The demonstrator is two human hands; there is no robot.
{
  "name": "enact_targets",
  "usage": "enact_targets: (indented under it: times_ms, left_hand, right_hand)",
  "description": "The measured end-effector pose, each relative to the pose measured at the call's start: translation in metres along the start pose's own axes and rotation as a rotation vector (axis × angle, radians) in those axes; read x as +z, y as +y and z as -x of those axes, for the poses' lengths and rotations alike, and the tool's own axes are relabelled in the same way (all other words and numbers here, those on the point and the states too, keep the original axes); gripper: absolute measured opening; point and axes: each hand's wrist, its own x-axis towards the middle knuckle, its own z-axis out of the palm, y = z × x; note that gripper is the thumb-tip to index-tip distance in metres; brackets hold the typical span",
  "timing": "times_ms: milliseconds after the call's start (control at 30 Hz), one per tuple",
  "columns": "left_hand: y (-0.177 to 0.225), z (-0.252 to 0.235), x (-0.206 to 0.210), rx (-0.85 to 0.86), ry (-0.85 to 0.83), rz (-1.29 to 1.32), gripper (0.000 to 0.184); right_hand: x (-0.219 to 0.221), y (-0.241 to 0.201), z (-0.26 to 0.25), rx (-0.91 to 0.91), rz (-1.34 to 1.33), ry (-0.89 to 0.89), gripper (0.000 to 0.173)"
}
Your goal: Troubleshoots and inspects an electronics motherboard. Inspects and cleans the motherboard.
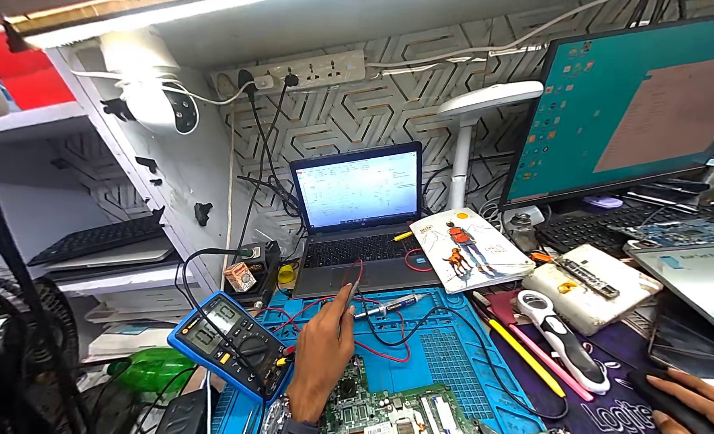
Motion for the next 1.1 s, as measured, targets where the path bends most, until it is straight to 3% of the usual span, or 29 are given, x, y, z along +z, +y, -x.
enact_targets:
  times_ms: [1100]
  left_hand:
    - [-0.0002, -0.0002, -0.0011, 0.009, 0.017, 0.006, 0.042]
  right_hand:
    - [0.0007, 0.0001, 0.0013, -0.008, 0.01, 0.016, 0.035]
